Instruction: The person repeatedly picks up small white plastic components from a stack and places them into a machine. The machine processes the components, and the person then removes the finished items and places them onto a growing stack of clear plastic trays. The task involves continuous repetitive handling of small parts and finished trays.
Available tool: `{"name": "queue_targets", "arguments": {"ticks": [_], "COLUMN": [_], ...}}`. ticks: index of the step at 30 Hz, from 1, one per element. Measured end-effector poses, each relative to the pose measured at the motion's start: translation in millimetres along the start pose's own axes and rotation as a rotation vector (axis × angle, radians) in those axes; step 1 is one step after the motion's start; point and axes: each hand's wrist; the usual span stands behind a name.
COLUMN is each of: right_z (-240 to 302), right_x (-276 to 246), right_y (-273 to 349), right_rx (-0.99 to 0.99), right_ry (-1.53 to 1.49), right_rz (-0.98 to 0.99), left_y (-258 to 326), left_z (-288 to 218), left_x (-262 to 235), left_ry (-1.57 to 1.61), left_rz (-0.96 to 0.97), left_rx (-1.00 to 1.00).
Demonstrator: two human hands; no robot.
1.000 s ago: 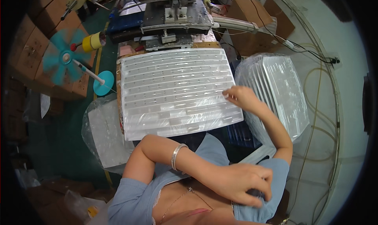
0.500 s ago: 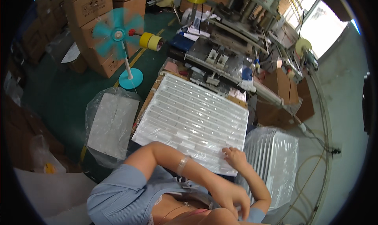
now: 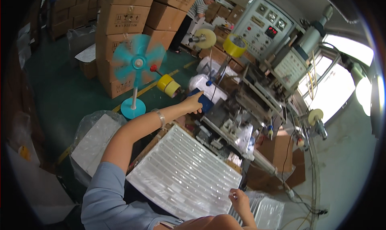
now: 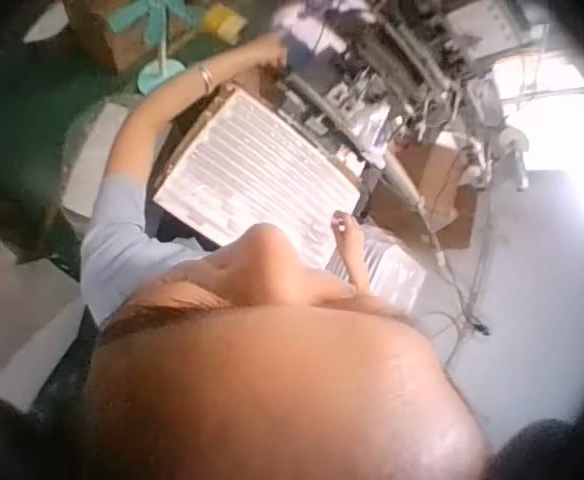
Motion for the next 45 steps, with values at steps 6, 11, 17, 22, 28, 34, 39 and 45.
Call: {"name": "queue_targets", "arguments": {"ticks": [6,11,17,22,28,34,39,45], "right_z": [8,-7,24,24,32,40,31,31], "right_x": [-7,-11,6,17,16,12,7,-27], "right_y": [-26,-34,-65,-68,-63,-54,-53,-97], "right_rx": [0.005,0.131,0.067,-0.026,-0.096,-0.083,-0.087,-0.238], "right_ry": [0.013,-0.11,-0.093,-0.092,-0.081,-0.083,-0.09,-0.178], "right_rz": [-0.123,-0.106,-0.034,0.008,-0.029,-0.038,-0.108,-0.485], "left_y": [-55,-29,27,73,103,119,120,99], "left_z": [2,46,90,89,110,96,87,14], "left_x": [-32,-26,-19,-20,-12,-10,6,58], "left_ry": [0.02,0.092,-0.063,-0.381,-0.421,-0.394,-0.487,-0.498], "left_rz": [0.111,0.184,0.348,0.571,0.585,0.643,0.468,0.056], "left_rx": [0.103,0.163,0.299,0.352,0.42,0.345,0.447,0.705]}}
Point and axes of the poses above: each hand's wrist, its own y-axis away from the middle knuckle, its own x-axis out of the palm, z = x × y, and after that the axes turned 9 degrees about -y, right-handed
